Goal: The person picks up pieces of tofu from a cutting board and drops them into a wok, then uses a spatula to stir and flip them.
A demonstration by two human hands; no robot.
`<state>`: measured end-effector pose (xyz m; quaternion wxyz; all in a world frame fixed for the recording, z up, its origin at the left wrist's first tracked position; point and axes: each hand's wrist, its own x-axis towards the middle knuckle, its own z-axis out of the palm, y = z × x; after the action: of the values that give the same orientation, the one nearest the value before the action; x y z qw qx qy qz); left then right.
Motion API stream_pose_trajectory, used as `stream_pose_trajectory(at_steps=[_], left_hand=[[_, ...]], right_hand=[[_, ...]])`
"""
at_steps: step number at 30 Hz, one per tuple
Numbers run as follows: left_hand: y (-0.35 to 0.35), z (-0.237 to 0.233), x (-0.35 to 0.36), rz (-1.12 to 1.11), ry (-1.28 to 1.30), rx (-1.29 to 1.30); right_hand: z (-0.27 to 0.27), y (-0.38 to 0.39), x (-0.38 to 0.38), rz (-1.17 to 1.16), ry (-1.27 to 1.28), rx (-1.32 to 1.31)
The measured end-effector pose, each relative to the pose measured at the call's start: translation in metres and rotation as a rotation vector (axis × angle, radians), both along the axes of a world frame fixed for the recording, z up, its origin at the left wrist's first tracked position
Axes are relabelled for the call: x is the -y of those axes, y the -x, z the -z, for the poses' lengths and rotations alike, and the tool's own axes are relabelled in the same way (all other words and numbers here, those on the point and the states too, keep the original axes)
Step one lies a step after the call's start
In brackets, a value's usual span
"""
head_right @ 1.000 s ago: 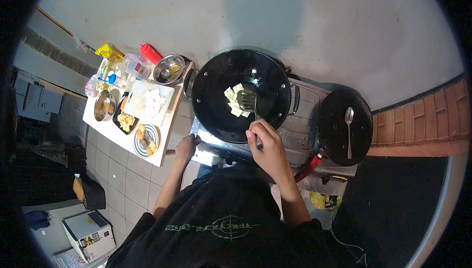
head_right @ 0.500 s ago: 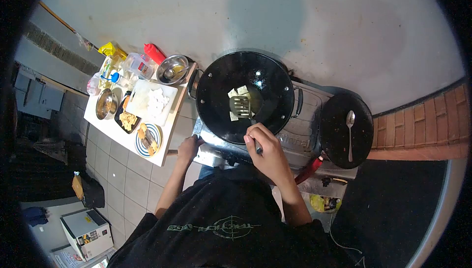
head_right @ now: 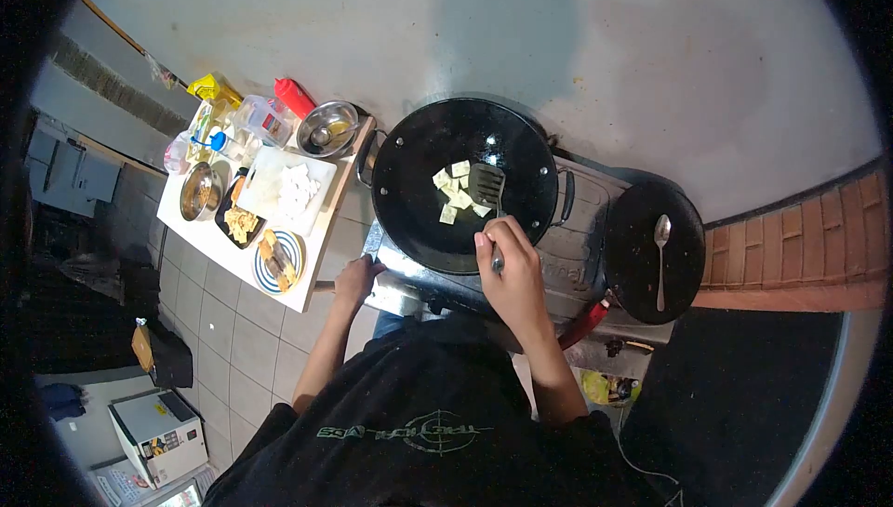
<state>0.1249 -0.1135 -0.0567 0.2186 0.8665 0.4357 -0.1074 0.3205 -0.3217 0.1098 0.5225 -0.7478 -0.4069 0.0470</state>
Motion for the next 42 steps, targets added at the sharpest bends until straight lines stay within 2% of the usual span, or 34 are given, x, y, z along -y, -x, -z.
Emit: stream_pose_trajectory(at_steps=[11, 15, 17, 23, 26, 42], left_hand=[[0.004, 0.01, 0.002, -0.014, -0.039, 0.053], [0.003, 0.01, 0.002, -0.024, -0.04, 0.067], [0.001, 0.004, 0.001, -0.051, 0.049, -0.003], [0.002, 0.009, 0.001, -0.018, -0.005, -0.014], [0.001, 0.007, -0.002, -0.045, 0.056, -0.027], [0.003, 0.006, 0.002, -0.033, 0.009, 0.02]], right_hand=[[0.018, -0.015, -0.038, 0.09, -0.032, -0.022], [0.019, -0.017, -0.041, 0.07, -0.062, -0.03], [0.015, -0.017, -0.041, 0.064, -0.035, -0.093], [0.014, -0.015, -0.036, -0.003, -0.108, -0.201], [0.009, -0.013, -0.031, -0.043, -0.08, -0.183], [0.007, -0.006, -0.024, -0.054, -0.046, -0.059]])
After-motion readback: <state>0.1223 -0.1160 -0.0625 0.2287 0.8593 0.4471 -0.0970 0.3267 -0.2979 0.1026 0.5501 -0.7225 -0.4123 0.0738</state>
